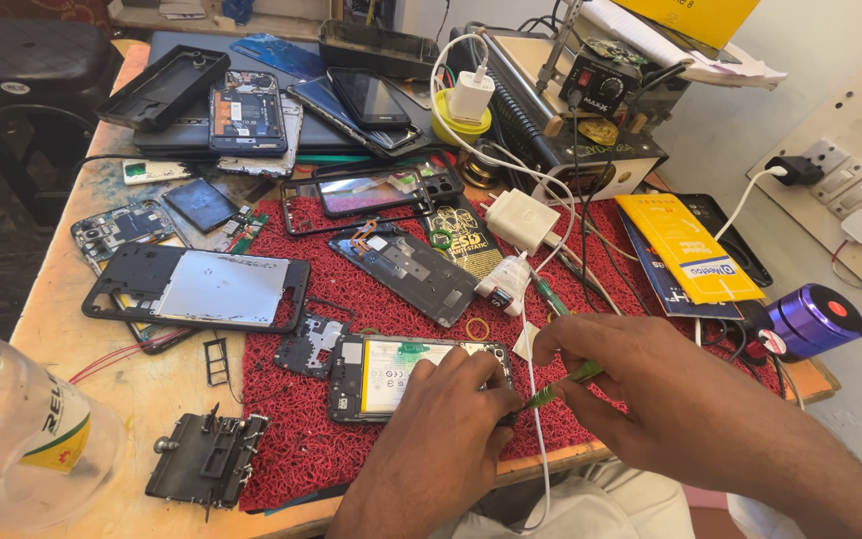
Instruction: The person uses a green plastic pry tool to separate the battery from the internal chassis of a disassembled smartphone. They carefully lift the battery pack and then reposition the phone to inspect the internal components and the back of the device.
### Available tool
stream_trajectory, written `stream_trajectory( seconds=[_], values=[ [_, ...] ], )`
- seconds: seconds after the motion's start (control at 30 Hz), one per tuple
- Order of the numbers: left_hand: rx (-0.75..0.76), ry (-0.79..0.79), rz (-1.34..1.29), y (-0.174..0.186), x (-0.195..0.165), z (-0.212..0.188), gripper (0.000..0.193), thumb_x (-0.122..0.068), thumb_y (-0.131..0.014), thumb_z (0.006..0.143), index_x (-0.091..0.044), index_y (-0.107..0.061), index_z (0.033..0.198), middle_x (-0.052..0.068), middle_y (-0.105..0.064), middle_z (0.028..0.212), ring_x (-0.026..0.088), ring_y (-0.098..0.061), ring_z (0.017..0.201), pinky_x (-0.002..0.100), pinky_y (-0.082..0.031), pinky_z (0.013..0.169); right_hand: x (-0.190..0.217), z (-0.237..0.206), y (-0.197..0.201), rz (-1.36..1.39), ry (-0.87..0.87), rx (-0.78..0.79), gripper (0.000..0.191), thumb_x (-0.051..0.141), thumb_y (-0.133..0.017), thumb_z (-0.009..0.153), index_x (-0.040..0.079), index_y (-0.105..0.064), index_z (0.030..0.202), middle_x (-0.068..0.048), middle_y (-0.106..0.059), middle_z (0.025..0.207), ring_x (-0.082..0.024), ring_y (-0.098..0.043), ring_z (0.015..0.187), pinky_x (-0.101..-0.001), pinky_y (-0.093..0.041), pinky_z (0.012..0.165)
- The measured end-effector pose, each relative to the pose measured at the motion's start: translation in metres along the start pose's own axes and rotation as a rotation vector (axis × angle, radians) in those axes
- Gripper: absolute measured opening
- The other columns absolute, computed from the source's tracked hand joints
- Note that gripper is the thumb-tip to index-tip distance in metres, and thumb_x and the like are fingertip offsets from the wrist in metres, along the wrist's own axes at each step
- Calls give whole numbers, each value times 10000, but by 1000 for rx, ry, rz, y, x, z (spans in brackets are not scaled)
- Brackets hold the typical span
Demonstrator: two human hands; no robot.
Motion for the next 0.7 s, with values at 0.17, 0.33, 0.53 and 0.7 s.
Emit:
stream_trajectory(
  seconds=[0.17,0.33,0.53,0.7],
  values=[
    [4,7,-13,-1,1,0,242,-94,-764,790,-57,-769,1029,87,-607,1078,270,-551,1116,470,-399,889,-5,0,-2,-13,-59,24,336,136,-715,828,128,-657,1159,-69,-768,867,-268,-764,851,-392,-552,732],
    [5,8,-8,-2,1,0,232,-86,-762,791,-57,-771,1020,91,-611,1073,274,-553,1113,472,-396,889,16,0,4,-16,143,-37,375,109,-713,816,109,-648,1185,-79,-749,979,-285,-734,954,-409,-538,783],
    [2,12,-14,-3,3,0,231,-88,-761,792,-60,-772,1022,89,-618,1068,271,-560,1107,472,-397,899,16,0,1,-33,143,0,371,75,-703,792,106,-657,1159,-75,-719,1041,-279,-700,1011,-401,-524,839],
    [9,24,-19,-4,5,0,195,-110,-763,812,-57,-767,1000,81,-611,1080,262,-559,1108,472,-394,907,1,1,0,-12,-1,15,391,99,-706,790,131,-660,1176,-55,-729,1001,-256,-719,983,-390,-537,834]
  ],
)
Point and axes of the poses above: each hand's wrist, its own z-axis towards the middle knuckle, its own y-axis out of the back of the hand, x = y × z, the point moved 10 cm from there along z, towards the middle knuckle
